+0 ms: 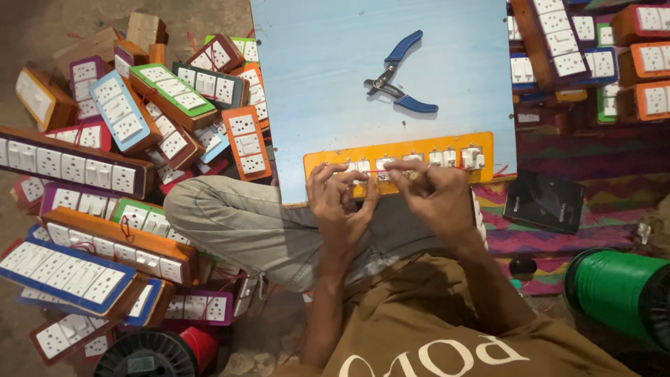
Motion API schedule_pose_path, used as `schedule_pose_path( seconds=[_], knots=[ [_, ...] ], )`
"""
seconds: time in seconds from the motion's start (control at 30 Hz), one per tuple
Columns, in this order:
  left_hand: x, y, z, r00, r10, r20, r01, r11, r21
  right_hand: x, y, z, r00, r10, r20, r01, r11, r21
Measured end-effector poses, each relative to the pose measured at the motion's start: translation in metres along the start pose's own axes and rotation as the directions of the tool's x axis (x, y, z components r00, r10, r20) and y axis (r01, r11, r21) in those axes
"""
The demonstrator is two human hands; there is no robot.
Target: The person sits on the floor and assembles a multi-socket electrical board. They use a screwdriver to tighten wires into the terminals of several white sockets mounted on an orange board, and use pliers to cut and strip red wires.
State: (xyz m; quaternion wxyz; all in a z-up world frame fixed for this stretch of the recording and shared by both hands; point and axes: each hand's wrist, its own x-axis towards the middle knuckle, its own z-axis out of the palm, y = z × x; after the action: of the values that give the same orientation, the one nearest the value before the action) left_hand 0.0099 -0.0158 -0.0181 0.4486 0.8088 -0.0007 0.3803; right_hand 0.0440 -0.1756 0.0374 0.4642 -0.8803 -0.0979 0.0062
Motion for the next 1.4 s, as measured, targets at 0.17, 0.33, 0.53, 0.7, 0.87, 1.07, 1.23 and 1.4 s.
schedule_pose_path(
  seconds=[0.17,0.33,0.53,0.7,0.87,1.07,1.23,1.4],
  knots=[
    [0.0,0.006,-0.007,0.993,-0.117,0.018,0.117,0.993,-0.002,-0.005,-0.001,0.021,0.993,-0.107,-0.039,0.107,0.994,0.001],
    [0.002,0.002,-0.016,0.989,-0.014,0.148,0.014,1.0,0.003,-0.007,0.016,0.03,0.937,-0.34,-0.081,0.327,0.935,-0.139],
    [0.001,0.0,-0.013,0.988,-0.014,0.157,0.003,0.998,0.068,-0.006,0.042,0.048,0.841,-0.525,-0.133,0.491,0.842,-0.222],
    [0.002,0.0,-0.014,0.987,-0.011,0.16,0.0,0.998,0.068,-0.005,0.05,0.046,0.825,-0.558,-0.09,0.529,0.819,-0.224],
    [0.0,0.0,-0.015,0.987,-0.032,0.158,0.02,0.997,0.076,-0.004,0.046,0.037,0.809,-0.586,-0.036,0.575,0.803,-0.158],
    [-0.001,-0.003,-0.011,0.991,0.0,0.133,-0.009,0.998,0.064,-0.005,0.039,0.042,0.804,-0.593,-0.039,0.564,0.781,-0.267],
    [0.004,0.0,-0.012,0.992,-0.016,0.121,0.012,0.999,0.036,-0.004,0.018,0.035,0.985,-0.145,-0.09,0.13,0.978,-0.163],
    [0.007,0.009,-0.02,0.99,-0.074,0.121,0.09,0.987,-0.135,-0.006,0.004,0.014,0.993,-0.119,0.009,0.113,0.956,0.27]
  ],
)
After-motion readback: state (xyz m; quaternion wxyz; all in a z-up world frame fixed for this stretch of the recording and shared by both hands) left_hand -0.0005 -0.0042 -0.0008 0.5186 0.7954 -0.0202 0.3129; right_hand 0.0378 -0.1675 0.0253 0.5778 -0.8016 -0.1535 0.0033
